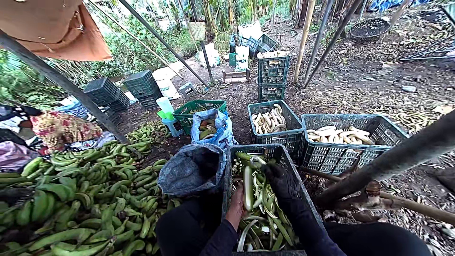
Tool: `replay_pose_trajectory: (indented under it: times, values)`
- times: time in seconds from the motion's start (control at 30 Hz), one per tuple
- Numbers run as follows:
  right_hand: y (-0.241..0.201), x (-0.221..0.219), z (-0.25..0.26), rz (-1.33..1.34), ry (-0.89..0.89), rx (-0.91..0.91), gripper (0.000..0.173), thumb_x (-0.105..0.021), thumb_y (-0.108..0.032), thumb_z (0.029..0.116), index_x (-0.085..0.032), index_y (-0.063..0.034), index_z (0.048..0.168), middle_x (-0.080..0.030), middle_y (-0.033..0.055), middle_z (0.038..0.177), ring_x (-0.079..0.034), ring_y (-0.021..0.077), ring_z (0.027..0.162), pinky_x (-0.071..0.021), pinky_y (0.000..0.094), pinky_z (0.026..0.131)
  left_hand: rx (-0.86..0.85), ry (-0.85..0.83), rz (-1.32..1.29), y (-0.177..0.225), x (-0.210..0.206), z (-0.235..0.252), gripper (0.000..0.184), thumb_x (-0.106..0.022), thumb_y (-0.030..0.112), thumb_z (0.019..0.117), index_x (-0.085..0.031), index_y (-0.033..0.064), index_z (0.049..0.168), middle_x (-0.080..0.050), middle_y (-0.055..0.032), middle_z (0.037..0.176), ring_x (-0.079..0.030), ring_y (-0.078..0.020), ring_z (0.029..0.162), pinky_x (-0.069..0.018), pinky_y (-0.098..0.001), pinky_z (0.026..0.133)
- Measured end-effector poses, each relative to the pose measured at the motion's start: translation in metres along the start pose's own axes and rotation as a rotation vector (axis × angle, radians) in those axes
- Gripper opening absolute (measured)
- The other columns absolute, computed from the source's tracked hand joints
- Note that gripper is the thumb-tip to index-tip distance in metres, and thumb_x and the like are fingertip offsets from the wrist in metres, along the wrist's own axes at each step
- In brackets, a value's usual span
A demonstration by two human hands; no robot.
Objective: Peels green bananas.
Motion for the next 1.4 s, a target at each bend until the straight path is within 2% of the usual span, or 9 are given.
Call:
replay_pose_trajectory:
  times: [0.17,0.3,0.4,0.63,0.77,0.87,0.97,1.07,1.4]
  values:
    - [-0.008,-0.016,-0.080,-0.063,-0.344,-0.158,0.055,-0.043,-0.066,0.1004,-0.072,-0.0266,0.126,-0.076,0.0087,0.102,-0.071,0.0299,0.098,-0.0510,0.0607,0.085,-0.329,-0.013,-0.044,0.013,0.004,0.021,0.053,-0.018,0.029,0.1140,-0.033,-0.0015,0.154,-0.047,-0.0221,0.148,-0.052,-0.0220,0.129,-0.0431,-0.0375,0.108]
    - [0.003,-0.029,-0.069,-0.013,-0.102,-0.016,0.045,-0.051,-0.055,0.1008,-0.077,-0.0222,0.118,-0.077,0.0084,0.095,-0.072,0.0299,0.093,-0.0529,0.0604,0.084,-0.169,-0.088,-0.172,0.022,-0.012,-0.005,0.036,-0.029,0.027,0.1130,-0.055,0.0054,0.126,-0.064,-0.0035,0.093,-0.063,-0.0068,0.077,-0.0546,-0.0242,0.067]
    - [0.007,-0.016,-0.014,-0.094,0.077,0.091,0.043,-0.054,-0.050,0.1012,-0.076,-0.0182,0.120,-0.075,0.0160,0.101,-0.070,0.0398,0.099,-0.0505,0.0646,0.090,-0.005,-0.267,-0.008,0.015,-0.006,-0.008,0.041,-0.031,0.034,0.1125,-0.060,0.0065,0.122,-0.067,-0.0051,0.086,-0.064,-0.0105,0.069,-0.0554,-0.0269,0.061]
    - [-0.023,-0.006,-0.018,-0.092,-0.104,-0.023,0.051,-0.047,-0.061,0.1011,-0.073,-0.0254,0.126,-0.076,0.0109,0.108,-0.070,0.0336,0.104,-0.0504,0.0632,0.090,-0.324,-0.058,0.258,0.019,0.005,0.005,0.054,-0.018,0.028,0.1139,-0.023,-0.0028,0.159,-0.035,-0.0255,0.158,-0.041,-0.0270,0.144,-0.0327,-0.0407,0.119]
    - [-0.007,-0.033,-0.083,-0.020,-0.207,-0.185,0.053,-0.043,-0.065,0.1005,-0.075,-0.0276,0.121,-0.076,0.0066,0.096,-0.072,0.0286,0.091,-0.0512,0.0611,0.080,-0.607,0.177,0.086,0.024,0.003,0.025,0.059,-0.015,0.024,0.1121,0.007,0.0001,0.161,-0.004,-0.0271,0.168,-0.016,-0.0292,0.155,-0.0158,-0.0378,0.126]
    - [0.006,-0.040,-0.077,0.019,-0.090,-0.132,0.051,-0.046,-0.063,0.0999,-0.077,-0.0267,0.116,-0.076,0.0057,0.092,-0.071,0.0269,0.090,-0.0519,0.0588,0.080,-0.481,0.084,0.050,0.026,-0.005,0.013,0.054,-0.020,0.026,0.1134,-0.018,-0.0039,0.159,-0.036,-0.0260,0.155,-0.044,-0.0225,0.138,-0.0370,-0.0347,0.114]
    - [0.014,-0.022,-0.018,-0.037,-0.018,-0.010,0.049,-0.048,-0.055,0.1025,-0.073,-0.0210,0.126,-0.075,0.0146,0.107,-0.069,0.0379,0.104,-0.0491,0.0650,0.091,-0.147,-0.263,0.157,0.021,-0.012,0.007,0.050,-0.021,0.039,0.1127,-0.050,0.0066,0.137,-0.067,-0.0078,0.099,-0.065,-0.0112,0.077,-0.0564,-0.0288,0.063]
    - [0.004,0.005,0.040,-0.106,-0.058,0.047,0.054,-0.045,-0.060,0.1025,-0.073,-0.0215,0.127,-0.074,0.0139,0.115,-0.067,0.0362,0.113,-0.0460,0.0622,0.100,-0.119,-0.514,0.487,0.028,-0.008,-0.002,0.054,-0.025,0.032,0.1127,-0.024,0.0053,0.160,-0.052,-0.0205,0.145,-0.057,-0.0207,0.126,-0.0465,-0.0383,0.106]
    - [-0.013,-0.052,-0.076,-0.020,0.060,-0.187,0.051,-0.045,-0.059,0.1022,-0.074,-0.0221,0.121,-0.075,0.0108,0.093,-0.072,0.0333,0.090,-0.0510,0.0607,0.077,-0.578,0.677,-0.208,0.037,-0.018,0.036,0.062,-0.039,0.015,0.1110,-0.003,-0.0077,0.157,-0.031,-0.0352,0.154,-0.040,-0.0344,0.141,-0.0350,-0.0387,0.116]
Point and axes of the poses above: each hand's wrist, its own z-axis towards the middle knuckle, its own x-axis out of the back of the hand, y = z × x, the point moved 3 cm from there along z, towards the middle knuckle
